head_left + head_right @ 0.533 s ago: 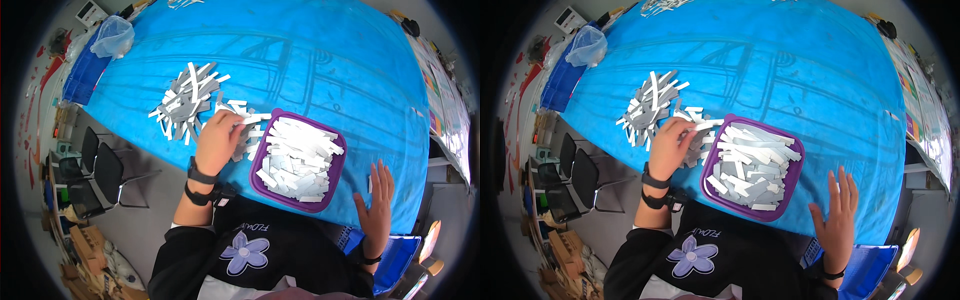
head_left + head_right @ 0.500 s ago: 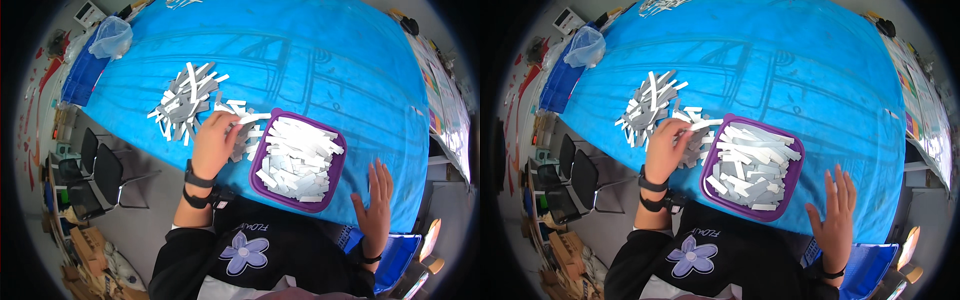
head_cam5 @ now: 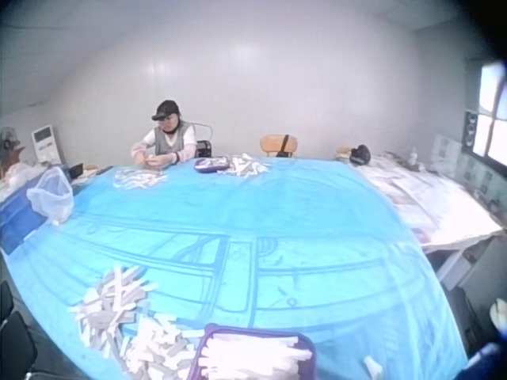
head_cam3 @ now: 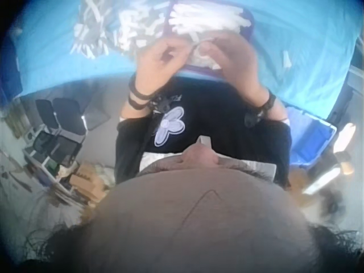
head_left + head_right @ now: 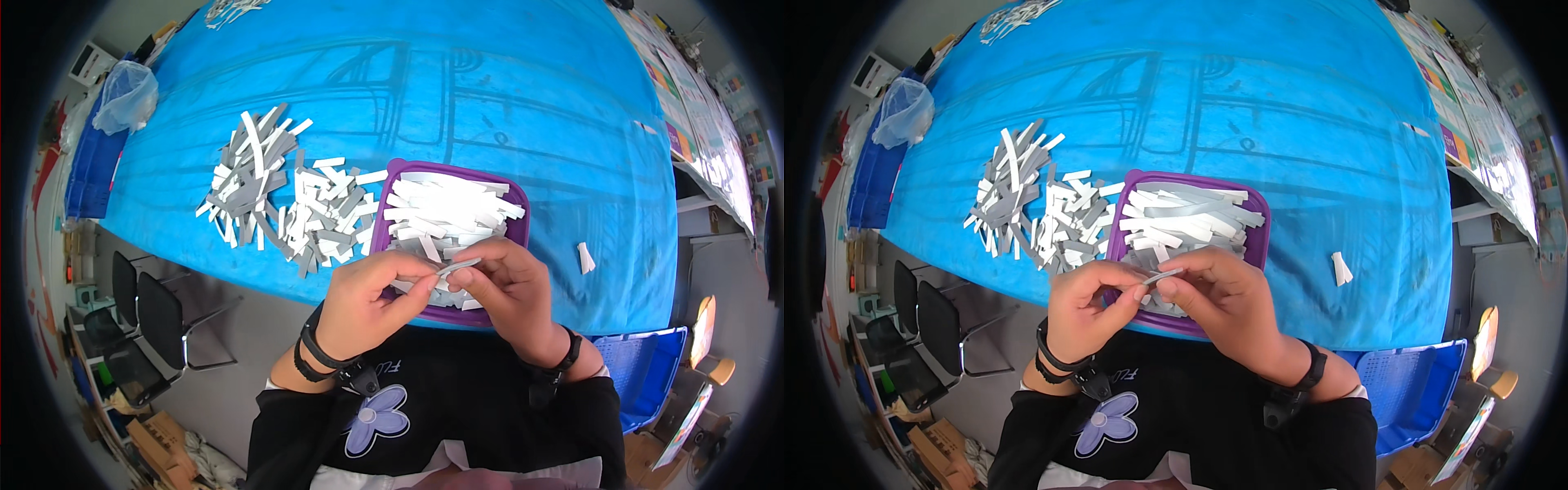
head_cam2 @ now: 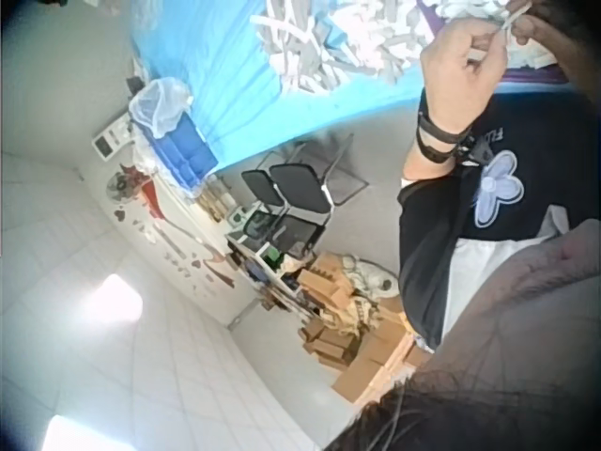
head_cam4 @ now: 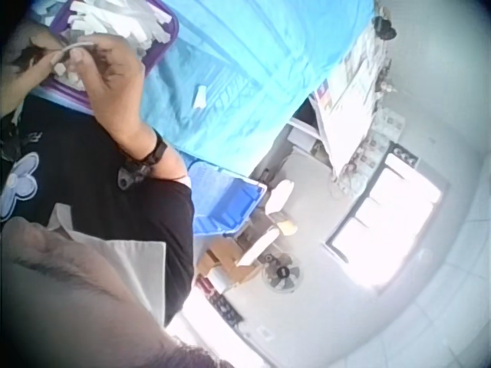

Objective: Sorting and organizing small white labels or paper strips on a table.

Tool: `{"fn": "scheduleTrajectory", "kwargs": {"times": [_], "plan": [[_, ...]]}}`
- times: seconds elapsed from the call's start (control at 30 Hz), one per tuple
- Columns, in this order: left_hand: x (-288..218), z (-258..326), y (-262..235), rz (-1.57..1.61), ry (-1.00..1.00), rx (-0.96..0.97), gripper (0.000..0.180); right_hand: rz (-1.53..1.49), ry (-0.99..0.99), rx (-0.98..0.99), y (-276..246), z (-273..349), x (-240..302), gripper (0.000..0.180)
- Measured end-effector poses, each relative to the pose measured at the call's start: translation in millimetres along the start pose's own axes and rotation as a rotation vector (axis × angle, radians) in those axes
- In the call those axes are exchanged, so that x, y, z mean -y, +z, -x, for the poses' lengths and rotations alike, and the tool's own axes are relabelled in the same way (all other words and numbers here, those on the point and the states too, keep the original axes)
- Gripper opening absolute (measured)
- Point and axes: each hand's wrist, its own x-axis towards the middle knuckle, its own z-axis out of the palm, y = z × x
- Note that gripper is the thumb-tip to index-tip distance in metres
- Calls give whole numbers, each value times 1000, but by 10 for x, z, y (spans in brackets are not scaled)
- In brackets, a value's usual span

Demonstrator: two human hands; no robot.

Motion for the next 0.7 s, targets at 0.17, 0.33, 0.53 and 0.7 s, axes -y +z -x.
{"fn": "scheduleTrajectory", "kwargs": {"times": [0.17,0.33,0.53,0.7], "plan": [[-66,-53,44,-170,95,59,13,-38,-12,-89,15,47,-43,26],[28,-46,4,84,-10,135,15,74,-120,7,-99,58,-32,28],[56,-25,-14,381,-303,285,12,188,46,113,-229,53,61,22],[84,-41,-26,416,-295,332,13,152,100,97,-205,45,63,22]]}}
